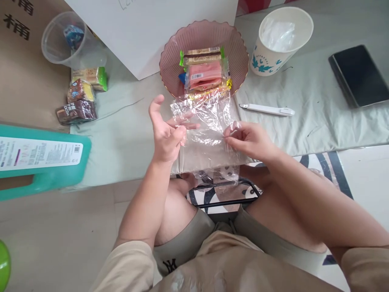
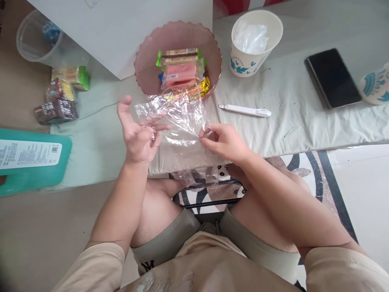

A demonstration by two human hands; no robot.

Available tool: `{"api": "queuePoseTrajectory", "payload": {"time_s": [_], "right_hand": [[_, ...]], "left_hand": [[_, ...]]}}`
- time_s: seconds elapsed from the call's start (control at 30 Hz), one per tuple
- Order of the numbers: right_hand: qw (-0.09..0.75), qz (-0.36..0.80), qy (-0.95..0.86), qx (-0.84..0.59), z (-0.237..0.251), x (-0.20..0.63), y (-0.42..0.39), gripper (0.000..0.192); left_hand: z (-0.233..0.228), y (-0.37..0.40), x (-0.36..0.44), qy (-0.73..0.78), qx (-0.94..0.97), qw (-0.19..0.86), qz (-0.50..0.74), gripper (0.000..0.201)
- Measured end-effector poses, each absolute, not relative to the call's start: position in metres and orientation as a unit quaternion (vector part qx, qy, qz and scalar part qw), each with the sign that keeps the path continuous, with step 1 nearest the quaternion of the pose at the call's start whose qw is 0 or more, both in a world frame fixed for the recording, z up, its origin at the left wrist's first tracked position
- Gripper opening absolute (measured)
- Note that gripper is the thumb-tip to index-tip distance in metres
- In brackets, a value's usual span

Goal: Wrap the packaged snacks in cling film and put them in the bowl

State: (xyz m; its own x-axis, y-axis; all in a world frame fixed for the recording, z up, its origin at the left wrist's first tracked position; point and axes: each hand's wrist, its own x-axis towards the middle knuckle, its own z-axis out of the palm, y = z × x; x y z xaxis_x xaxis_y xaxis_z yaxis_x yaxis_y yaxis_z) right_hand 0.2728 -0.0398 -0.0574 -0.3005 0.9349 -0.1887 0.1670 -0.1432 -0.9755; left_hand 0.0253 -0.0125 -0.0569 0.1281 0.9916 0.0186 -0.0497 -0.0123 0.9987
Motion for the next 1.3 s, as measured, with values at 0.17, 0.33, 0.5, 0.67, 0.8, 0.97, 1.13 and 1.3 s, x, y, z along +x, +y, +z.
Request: {"api": "queuePoseTrajectory", "payload": {"time_s": [0.17, 0.33, 0.5, 0.67, 0.8, 0.97, 1.13, 1.3], "right_hand": [[0.409, 0.526, -0.555, -0.499, -0.060, 0.270, -0.040, 0.015], [0.451, 0.501, -0.538, -0.507, -0.062, 0.268, -0.037, 0.019], [0.460, 0.464, -0.559, -0.511, -0.065, 0.269, -0.035, 0.015], [0.451, 0.403, -0.590, -0.535, -0.061, 0.271, -0.034, 0.018], [0.445, 0.390, -0.593, -0.546, -0.059, 0.272, -0.032, 0.024], [0.470, 0.400, -0.580, -0.532, -0.062, 0.272, -0.031, 0.017], [0.483, 0.359, -0.604, -0.522, -0.063, 0.275, -0.032, 0.010], [0.485, 0.430, -0.580, -0.493, -0.063, 0.278, -0.031, 0.027]], "left_hand": [[-0.054, -0.012, 0.026, 0.411, 0.501, 0.647, 0.402, 0.080], [-0.057, -0.015, 0.033, 0.381, 0.545, 0.668, 0.335, 0.072], [-0.067, -0.017, 0.048, 0.454, 0.580, 0.587, 0.337, 0.037], [-0.075, -0.012, 0.046, 0.464, 0.598, 0.522, 0.393, 0.023], [-0.084, -0.010, 0.036, 0.455, 0.610, 0.545, 0.353, 0.041], [-0.083, -0.008, 0.036, 0.454, 0.617, 0.531, 0.362, 0.024], [-0.067, -0.007, 0.041, 0.452, 0.608, 0.482, 0.441, 0.025], [-0.068, -0.004, 0.038, 0.470, 0.564, 0.521, 0.435, 0.042]]}}
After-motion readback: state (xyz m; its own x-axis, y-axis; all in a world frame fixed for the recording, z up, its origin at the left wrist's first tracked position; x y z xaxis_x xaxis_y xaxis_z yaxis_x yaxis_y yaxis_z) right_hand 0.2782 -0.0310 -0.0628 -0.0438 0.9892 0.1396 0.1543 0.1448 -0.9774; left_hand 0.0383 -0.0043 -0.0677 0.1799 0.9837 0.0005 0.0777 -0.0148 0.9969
